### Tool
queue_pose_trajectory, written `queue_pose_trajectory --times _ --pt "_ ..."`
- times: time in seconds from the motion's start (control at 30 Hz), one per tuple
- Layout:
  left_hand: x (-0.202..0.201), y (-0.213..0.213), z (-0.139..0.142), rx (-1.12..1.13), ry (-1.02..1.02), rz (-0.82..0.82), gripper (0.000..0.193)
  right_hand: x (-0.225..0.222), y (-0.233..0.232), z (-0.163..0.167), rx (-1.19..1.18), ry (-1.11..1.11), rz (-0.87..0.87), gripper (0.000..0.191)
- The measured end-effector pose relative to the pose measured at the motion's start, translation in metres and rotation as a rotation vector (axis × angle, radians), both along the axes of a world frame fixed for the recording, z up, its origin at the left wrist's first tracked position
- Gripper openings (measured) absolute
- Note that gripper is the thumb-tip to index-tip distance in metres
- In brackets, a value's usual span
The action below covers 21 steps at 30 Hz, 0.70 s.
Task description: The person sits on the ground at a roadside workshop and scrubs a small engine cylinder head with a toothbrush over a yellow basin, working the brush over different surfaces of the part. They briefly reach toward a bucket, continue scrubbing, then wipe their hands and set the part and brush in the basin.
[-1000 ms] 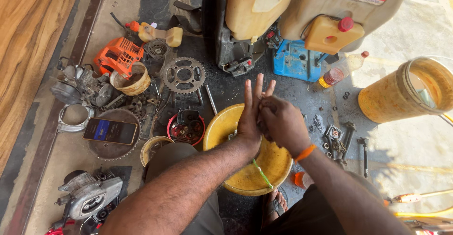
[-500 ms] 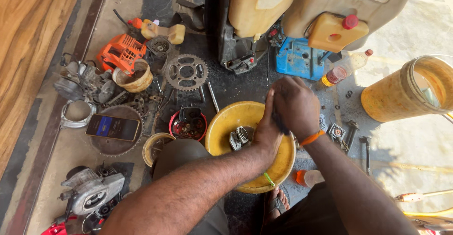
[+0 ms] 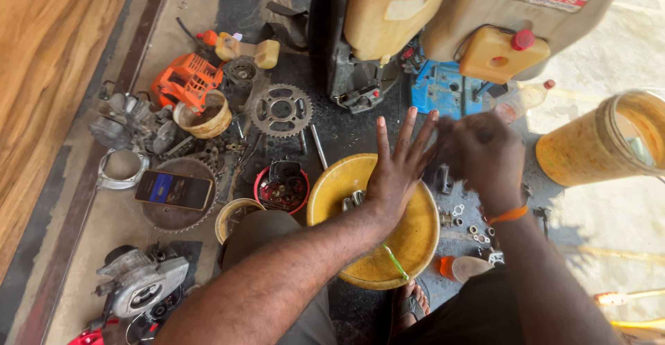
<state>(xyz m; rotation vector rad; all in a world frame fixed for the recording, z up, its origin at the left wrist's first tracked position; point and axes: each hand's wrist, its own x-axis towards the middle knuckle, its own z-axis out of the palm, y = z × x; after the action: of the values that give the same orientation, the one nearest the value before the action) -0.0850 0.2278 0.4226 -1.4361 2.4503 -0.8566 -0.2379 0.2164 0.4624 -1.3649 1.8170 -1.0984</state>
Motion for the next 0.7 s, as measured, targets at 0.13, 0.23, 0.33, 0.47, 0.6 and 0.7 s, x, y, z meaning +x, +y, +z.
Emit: queue_pose_trajectory --times 0.13,0.23,0.33,0.47,0.6,0.7 --pt "-0.005 0.001 0.005 0.102 -0.066 -0.022 0.107 -0.008 -0.007 0.004 -0.04 -0.168 0.085 0.019" --pt "-0.003 0.0 0.007 0.077 -0.039 0.038 0.094 0.027 0.018 -0.011 0.087 -0.009 0.18 0.024" --pt "0.001 -0.002 0.005 0.157 0.169 0.078 0.082 0.049 0.044 -0.022 0.002 0.105 0.144 0.023" --pt "0.01 -0.014 -0.007 0.143 0.295 0.09 0.083 0.06 0.061 -0.019 0.04 -0.112 0.285 0.022" --pt "0.008 -0.018 -0.017 -0.053 0.64 -0.121 0.074 0.039 0.037 -0.012 -0.447 0.581 0.259 0.026" --pt "-0.001 -0.012 -0.017 0.114 0.632 -0.243 0.083 0.001 0.007 -0.011 -0.549 0.692 0.035 0.012"
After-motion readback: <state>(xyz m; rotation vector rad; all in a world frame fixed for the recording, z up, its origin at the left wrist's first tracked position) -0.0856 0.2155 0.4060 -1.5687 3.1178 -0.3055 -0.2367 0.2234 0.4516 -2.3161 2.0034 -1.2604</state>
